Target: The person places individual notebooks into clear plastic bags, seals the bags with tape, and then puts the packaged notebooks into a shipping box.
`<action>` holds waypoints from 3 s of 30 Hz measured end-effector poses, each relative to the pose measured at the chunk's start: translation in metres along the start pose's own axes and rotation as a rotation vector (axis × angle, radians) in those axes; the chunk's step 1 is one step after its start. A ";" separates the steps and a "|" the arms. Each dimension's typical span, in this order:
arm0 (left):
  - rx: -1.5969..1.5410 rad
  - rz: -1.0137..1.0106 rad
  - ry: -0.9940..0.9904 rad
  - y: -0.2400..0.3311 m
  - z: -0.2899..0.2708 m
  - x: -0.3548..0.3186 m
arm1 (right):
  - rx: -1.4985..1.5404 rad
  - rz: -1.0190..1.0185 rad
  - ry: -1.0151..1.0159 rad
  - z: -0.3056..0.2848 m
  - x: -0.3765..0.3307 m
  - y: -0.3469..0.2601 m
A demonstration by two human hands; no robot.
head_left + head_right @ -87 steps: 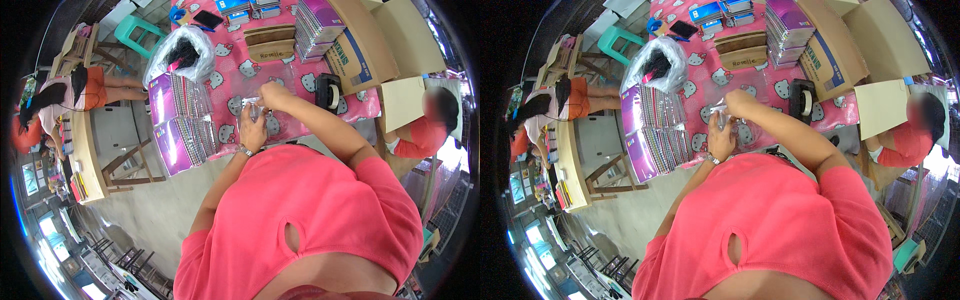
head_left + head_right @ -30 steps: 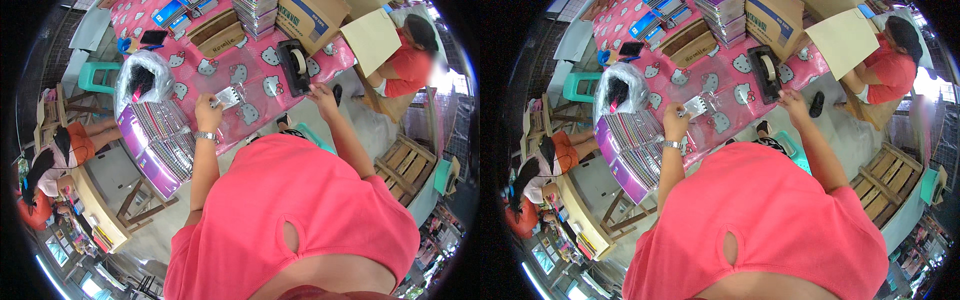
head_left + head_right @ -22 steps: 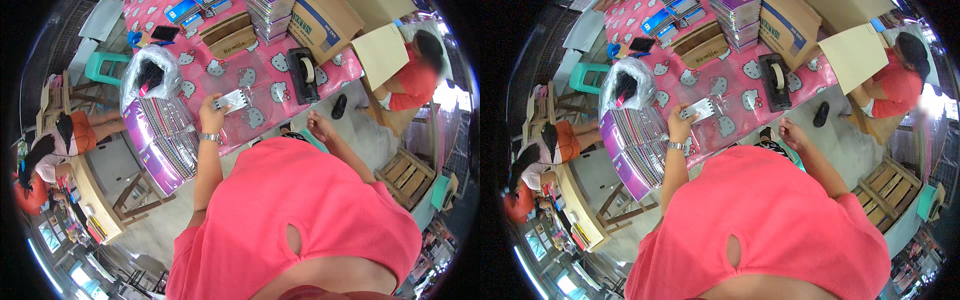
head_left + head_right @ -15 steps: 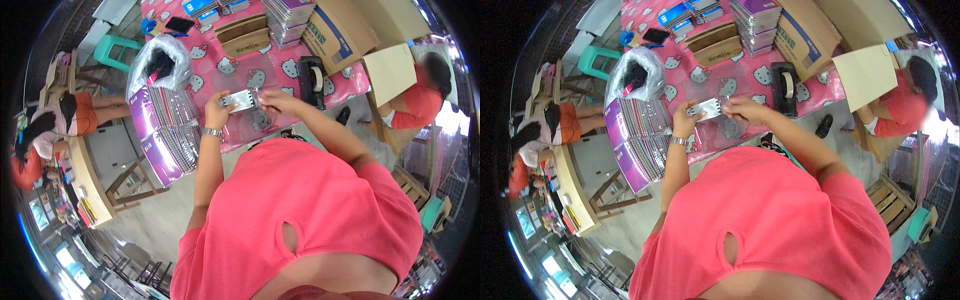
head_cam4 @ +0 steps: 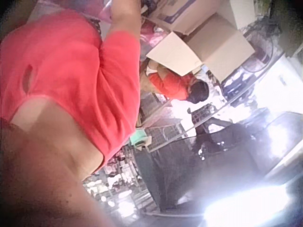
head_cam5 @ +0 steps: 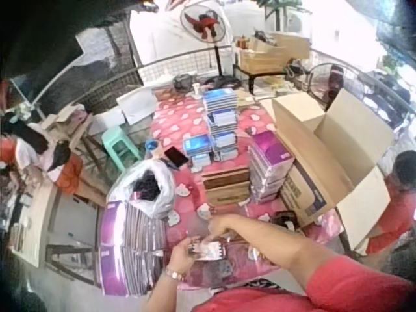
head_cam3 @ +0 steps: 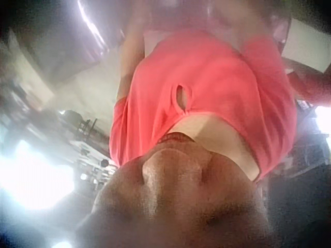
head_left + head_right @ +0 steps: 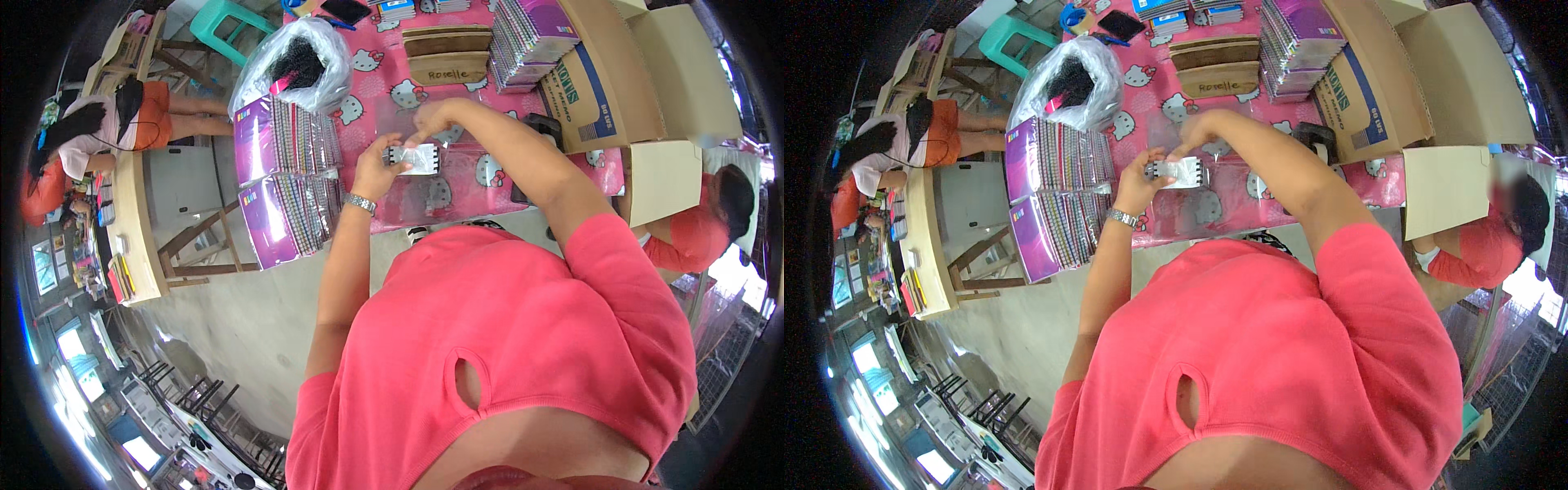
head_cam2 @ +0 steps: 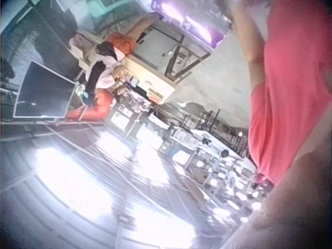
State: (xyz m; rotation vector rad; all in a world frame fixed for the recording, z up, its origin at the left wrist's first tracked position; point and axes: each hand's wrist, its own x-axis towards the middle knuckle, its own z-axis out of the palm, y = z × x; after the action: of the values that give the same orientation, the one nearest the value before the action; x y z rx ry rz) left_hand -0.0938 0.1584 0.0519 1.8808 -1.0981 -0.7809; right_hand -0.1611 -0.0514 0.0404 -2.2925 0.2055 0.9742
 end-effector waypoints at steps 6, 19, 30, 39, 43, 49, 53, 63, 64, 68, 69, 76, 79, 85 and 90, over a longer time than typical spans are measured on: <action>-0.412 -0.038 0.311 -0.017 0.032 -0.037 | 0.578 -0.125 0.388 0.050 -0.006 0.017; -0.913 -0.594 -0.513 -0.037 0.068 -0.083 | 0.213 -0.303 0.831 0.069 -0.087 -0.078; -0.509 -0.168 -0.077 0.014 0.021 -0.073 | 0.243 -0.113 0.908 0.143 -0.106 -0.041; -0.337 -0.107 0.032 0.004 0.021 -0.050 | 0.453 -0.043 1.048 0.118 -0.113 -0.051; -0.286 -0.129 0.144 0.029 0.002 -0.054 | 0.407 -0.196 1.220 0.105 -0.132 -0.067; -0.591 -0.190 0.254 -0.010 0.012 -0.086 | 0.407 -0.277 1.090 0.142 -0.139 -0.029; -0.617 -0.037 0.108 -0.009 0.024 -0.093 | 0.320 -0.434 1.090 0.155 -0.114 -0.042; 0.516 0.361 0.201 0.040 0.000 -0.083 | 0.663 -0.413 0.921 0.149 -0.116 -0.037; 0.514 0.395 0.189 0.040 -0.003 -0.083 | 0.662 -0.415 0.918 0.150 -0.116 -0.036; 0.388 0.498 0.158 0.031 -0.012 -0.091 | 0.194 -0.391 0.916 0.154 -0.109 -0.035; 0.061 0.276 0.235 0.025 -0.008 -0.095 | 0.016 -0.430 0.931 0.154 -0.106 -0.036; 0.048 0.161 0.148 -0.004 0.014 -0.083 | -0.051 -0.357 0.851 0.146 -0.108 -0.056; 0.113 0.228 0.115 -0.001 0.011 -0.076 | -0.045 -0.317 0.818 0.143 -0.107 -0.065; 0.561 0.403 -0.004 0.026 0.008 -0.069 | -0.082 -0.313 0.873 0.144 -0.122 -0.061; 0.686 0.493 -0.128 0.032 0.009 -0.066 | 0.153 0.225 1.418 0.181 -0.178 -0.022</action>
State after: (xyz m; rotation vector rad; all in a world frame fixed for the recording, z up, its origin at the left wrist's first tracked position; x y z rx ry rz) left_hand -0.1422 0.2050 0.0828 1.9600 -1.9969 -0.2466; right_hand -0.3880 0.0587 0.0797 -2.4008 1.0547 -0.7243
